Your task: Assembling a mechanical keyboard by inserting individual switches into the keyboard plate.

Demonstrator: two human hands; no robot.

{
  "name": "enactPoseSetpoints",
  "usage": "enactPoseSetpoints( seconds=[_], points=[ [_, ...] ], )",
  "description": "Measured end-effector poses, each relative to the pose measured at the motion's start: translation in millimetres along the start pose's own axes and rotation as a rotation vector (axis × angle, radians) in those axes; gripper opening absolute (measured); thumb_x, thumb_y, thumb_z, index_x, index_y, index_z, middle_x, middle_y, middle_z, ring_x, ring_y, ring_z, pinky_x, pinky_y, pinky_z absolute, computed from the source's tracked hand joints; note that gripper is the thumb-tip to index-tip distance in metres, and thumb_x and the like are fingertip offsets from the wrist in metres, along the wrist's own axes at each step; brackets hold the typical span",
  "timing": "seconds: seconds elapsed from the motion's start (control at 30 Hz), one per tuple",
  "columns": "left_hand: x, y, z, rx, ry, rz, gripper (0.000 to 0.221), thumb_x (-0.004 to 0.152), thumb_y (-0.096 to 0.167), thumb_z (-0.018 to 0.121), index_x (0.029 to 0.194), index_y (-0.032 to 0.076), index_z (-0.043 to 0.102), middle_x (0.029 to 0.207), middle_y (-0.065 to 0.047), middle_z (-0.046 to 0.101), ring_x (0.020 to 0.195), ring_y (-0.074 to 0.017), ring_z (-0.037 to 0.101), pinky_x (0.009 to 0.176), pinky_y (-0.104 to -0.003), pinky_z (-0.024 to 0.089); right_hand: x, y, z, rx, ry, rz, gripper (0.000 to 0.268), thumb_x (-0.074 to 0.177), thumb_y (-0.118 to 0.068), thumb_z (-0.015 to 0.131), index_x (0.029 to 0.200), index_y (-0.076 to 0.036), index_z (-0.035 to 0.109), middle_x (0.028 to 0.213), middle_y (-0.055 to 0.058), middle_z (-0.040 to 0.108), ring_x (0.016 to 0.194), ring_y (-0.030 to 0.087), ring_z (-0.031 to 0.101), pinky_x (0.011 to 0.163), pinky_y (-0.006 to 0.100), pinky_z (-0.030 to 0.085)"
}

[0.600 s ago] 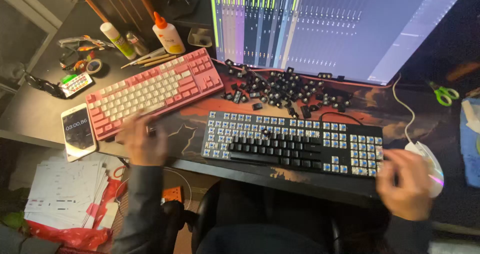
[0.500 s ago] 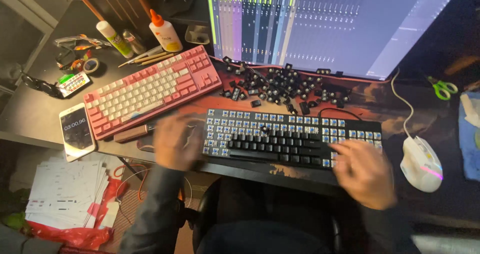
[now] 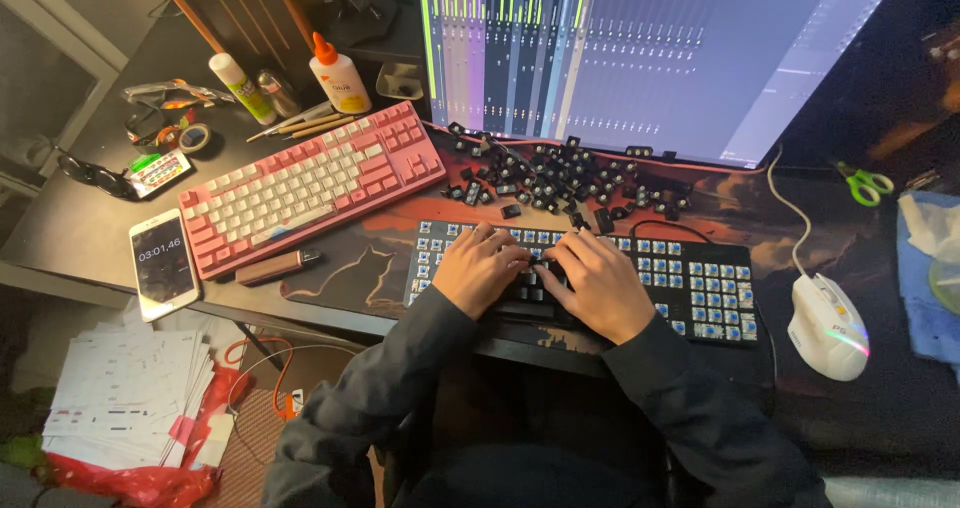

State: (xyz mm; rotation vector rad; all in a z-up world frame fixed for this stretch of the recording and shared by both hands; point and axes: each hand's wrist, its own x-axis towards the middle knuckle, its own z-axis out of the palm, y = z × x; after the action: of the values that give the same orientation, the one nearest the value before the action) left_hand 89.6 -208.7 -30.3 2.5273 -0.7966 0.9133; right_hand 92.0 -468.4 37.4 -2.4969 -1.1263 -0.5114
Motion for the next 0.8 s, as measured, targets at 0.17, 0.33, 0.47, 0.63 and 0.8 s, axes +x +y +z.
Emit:
enactPoseSetpoints(
  seconds=[0.17,0.33,0.47,0.63,0.8],
  points=[
    [15,-25,18,-0.064,-0.077,-0.046,0.007,0.101,0.030,0.087,0.104,0.023,0.087,0.101,-0.002,0.082,0.095,-0.0329,0.077,0.078,-0.046,0.062,0,5,23,-0.059,0.106,0.016,0.022,0.114,-0.032,0.079,0.104,-0.012,0.079,0.102,0.003,0.073,0.106,0.029,0.079,0.085,0.041,0.063],
    [42,-60,8,0.288,-0.022,-0.131,0.013,0.101,0.029,0.090,0.111,0.022,0.084,0.089,-0.002,0.073,0.077,-0.0287,0.073,0.069,-0.042,0.064,10,2,31,-0.094,0.103,0.016,0.028,0.114,-0.030,0.076,0.093,-0.013,0.075,0.094,0.003,0.069,0.095,0.031,0.077,0.079,0.043,0.062],
    [40,-68,14,0.217,0.082,-0.192,0.031,0.100,0.039,0.095,0.116,0.024,0.073,0.092,0.001,0.077,0.082,-0.0290,0.080,0.074,-0.045,0.064,17,2,39,-0.073,0.086,0.040,0.033,0.114,-0.033,0.075,0.089,-0.013,0.072,0.089,0.006,0.069,0.093,0.034,0.078,0.077,0.044,0.061],
    [-13,-27,30,0.291,0.218,-0.116,0.015,0.108,0.037,0.088,0.116,0.028,0.080,0.109,-0.002,0.078,0.099,-0.0283,0.080,0.079,-0.042,0.064,21,9,51,-0.081,0.081,0.073,0.042,0.119,-0.035,0.068,0.082,-0.015,0.065,0.082,0.002,0.063,0.089,0.028,0.076,0.073,0.038,0.060],
    [-6,38,-40,0.212,0.001,-0.116,0.013,0.113,0.034,0.076,0.108,0.023,0.073,0.102,-0.002,0.068,0.100,-0.0307,0.073,0.081,-0.043,0.057,20,13,60,-0.068,0.073,0.042,0.039,0.120,-0.033,0.062,0.086,-0.015,0.058,0.082,0.005,0.058,0.091,0.035,0.075,0.077,0.045,0.059]
  ],
)
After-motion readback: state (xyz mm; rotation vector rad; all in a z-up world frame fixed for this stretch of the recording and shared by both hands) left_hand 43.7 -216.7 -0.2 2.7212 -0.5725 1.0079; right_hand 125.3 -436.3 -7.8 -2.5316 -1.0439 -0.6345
